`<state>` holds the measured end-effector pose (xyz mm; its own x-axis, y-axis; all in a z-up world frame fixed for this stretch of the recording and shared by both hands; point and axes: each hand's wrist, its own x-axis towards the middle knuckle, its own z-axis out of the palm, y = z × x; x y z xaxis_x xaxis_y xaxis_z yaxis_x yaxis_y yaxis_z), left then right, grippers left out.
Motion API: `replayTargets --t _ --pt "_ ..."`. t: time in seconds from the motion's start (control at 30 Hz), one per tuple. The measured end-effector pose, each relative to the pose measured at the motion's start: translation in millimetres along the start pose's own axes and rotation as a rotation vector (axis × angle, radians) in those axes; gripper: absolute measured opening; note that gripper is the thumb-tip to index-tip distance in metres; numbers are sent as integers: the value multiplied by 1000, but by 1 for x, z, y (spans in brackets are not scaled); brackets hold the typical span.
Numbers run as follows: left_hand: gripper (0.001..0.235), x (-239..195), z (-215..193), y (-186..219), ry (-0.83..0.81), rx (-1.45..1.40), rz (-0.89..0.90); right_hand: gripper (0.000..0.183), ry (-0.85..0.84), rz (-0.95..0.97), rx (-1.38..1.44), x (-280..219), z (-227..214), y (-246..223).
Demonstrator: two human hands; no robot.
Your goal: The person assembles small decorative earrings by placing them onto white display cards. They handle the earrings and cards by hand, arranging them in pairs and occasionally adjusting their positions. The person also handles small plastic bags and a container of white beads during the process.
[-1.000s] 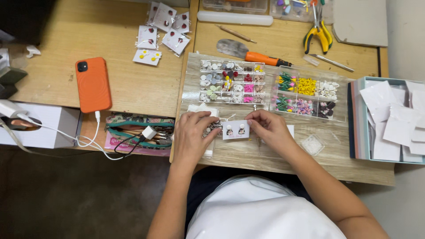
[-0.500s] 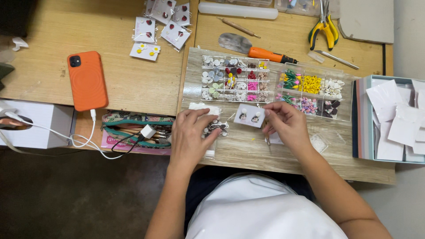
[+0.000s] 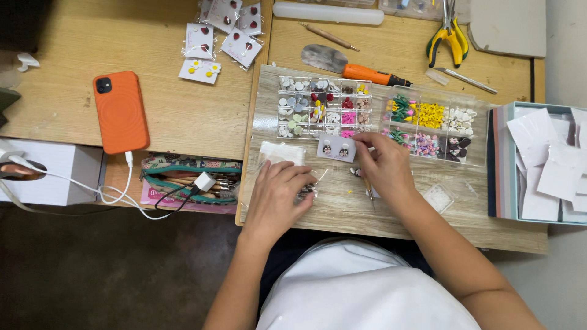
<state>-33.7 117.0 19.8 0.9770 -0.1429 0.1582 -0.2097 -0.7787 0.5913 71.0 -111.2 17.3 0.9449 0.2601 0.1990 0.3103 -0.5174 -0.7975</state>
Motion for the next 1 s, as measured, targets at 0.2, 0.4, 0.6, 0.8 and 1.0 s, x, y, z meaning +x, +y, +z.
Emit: replayTargets --t 0.2,0.4,0.6,0.8,1.0 --pt "26 0 -1 -1 6 -27 -13 11 0 -105 -220 5 6 8" --pt "25 0 -7 2 37 -22 -4 11 13 -257 -366 9 8 7" --pt "27 0 -9 2 48 -25 -37 13 -11 -246 -418 9 6 6" --pt "27 -1 -13 -1 56 -26 -35 15 -12 -237 -414 5 1 3" --pt "35 -9 -28 -4 14 -3 -57 16 10 -188 -339 -17 -18 2"
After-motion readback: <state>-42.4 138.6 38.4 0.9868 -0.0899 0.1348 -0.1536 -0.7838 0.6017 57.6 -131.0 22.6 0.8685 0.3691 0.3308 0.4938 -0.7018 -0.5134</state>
